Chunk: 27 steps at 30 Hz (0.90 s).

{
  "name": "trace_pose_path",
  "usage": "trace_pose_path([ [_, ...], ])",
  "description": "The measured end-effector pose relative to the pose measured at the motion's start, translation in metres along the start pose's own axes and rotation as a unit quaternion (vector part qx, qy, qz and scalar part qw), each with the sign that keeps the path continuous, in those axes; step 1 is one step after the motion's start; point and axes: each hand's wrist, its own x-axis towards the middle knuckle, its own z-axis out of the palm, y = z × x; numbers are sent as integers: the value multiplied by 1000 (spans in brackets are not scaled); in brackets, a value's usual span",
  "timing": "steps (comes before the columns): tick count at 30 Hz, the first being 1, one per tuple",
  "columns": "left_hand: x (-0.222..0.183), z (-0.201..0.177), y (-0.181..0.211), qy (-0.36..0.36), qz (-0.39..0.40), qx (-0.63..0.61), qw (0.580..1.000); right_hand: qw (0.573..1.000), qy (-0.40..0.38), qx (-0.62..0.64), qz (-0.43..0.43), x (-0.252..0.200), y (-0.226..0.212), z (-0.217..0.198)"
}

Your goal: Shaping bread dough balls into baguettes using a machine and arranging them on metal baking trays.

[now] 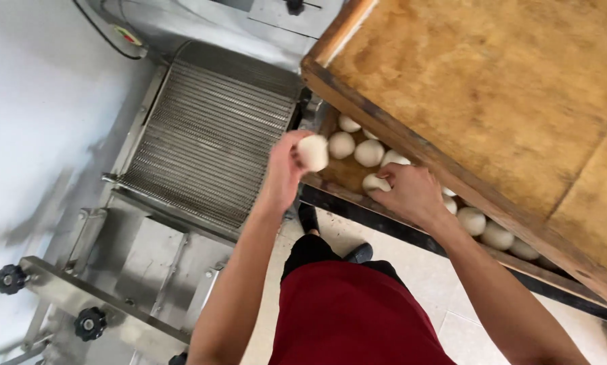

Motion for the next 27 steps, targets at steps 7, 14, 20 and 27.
trace_pose_path([
  [7, 41, 73, -27, 19, -81, 685, 723, 982, 95, 133, -94, -51, 9, -76],
  [14, 26, 70, -51, -85, -17, 780, 619, 946, 184, -51, -261, 3, -23, -144],
  [20, 7, 13, 47, -10, 92, 516, 852, 773, -152, 605, -114, 137, -103, -133],
  [27, 43, -104, 90, 54, -134, -115, 983, 918, -49, 341, -195, 289, -231, -87],
])
